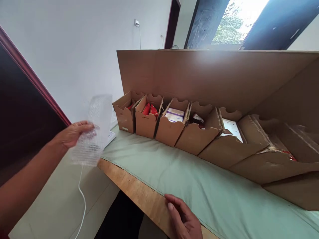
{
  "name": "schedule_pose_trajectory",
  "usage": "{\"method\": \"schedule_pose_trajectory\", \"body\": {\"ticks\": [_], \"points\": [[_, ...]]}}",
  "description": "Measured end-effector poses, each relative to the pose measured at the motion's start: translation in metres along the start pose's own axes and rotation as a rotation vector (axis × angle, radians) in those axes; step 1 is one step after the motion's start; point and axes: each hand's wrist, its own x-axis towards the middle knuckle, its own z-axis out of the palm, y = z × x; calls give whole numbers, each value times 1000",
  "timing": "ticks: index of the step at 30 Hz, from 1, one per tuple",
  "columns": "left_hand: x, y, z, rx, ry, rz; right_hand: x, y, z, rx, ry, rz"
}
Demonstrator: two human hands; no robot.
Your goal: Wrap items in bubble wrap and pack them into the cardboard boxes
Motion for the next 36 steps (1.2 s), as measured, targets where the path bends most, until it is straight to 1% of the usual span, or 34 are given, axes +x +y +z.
{"method": "schedule_pose_trajectory", "body": {"ticks": [1,3,5,6,8,10,12,14,16,17,18,19,20,21,22,23,24,26,28,29,31,33,35,36], "points": [[-11,-7,18,-73,-75,-35,1,-9,2,43,-33,7],[-32,-26,63,-188,-215,-69,2,-27,8,180,-122,-16],[-56,-49,112,-275,-319,-63,3,-41,15,365,-232,-41],[-69,-60,134,-313,-352,-63,4,-45,17,455,-273,-36],[-94,-82,171,-361,-425,-99,5,-44,16,578,-303,9],[-112,-98,195,-389,-490,-187,2,-34,2,612,-272,61],[-123,-110,209,-413,-503,-308,-5,-19,-24,579,-241,107],[-126,-119,218,-417,-440,-422,-15,-6,-59,492,-232,153],[-127,-125,228,-362,-380,-507,-26,3,-93,354,-230,185],[-127,-128,234,-321,-364,-531,-31,6,-109,255,-192,178],[-129,-130,241,-280,-362,-545,-37,8,-121,139,-113,150],[-130,-131,249,-243,-373,-548,-42,9,-130,16,-3,101],[-132,-131,258,-212,-390,-541,-46,10,-135,-98,108,39],[-134,-131,267,-187,-409,-523,-50,10,-136,-187,193,-31],[-136,-130,277,-163,-429,-498,-53,10,-133,-246,228,-98],[-138,-130,286,-140,-447,-468,-55,10,-126,-277,206,-155],[-139,-129,295,-115,-464,-433,-56,10,-116,-292,150,-195],[-140,-127,310,-55,-500,-356,-53,11,-96,-304,65,-235],[-138,-126,317,18,-570,-285,-48,13,-84,-271,68,-223],[-136,-125,317,55,-612,-258,-45,15,-84,-218,76,-194],[-132,-123,312,103,-670,-224,-38,19,-99,-57,88,-105],[-129,-123,301,88,-687,-240,-26,21,-125,64,101,-14],[-133,-125,291,2,-694,-340,-6,19,-152,64,88,36],[-138,-128,287,-53,-698,-426,9,17,-163,33,48,46]]}}
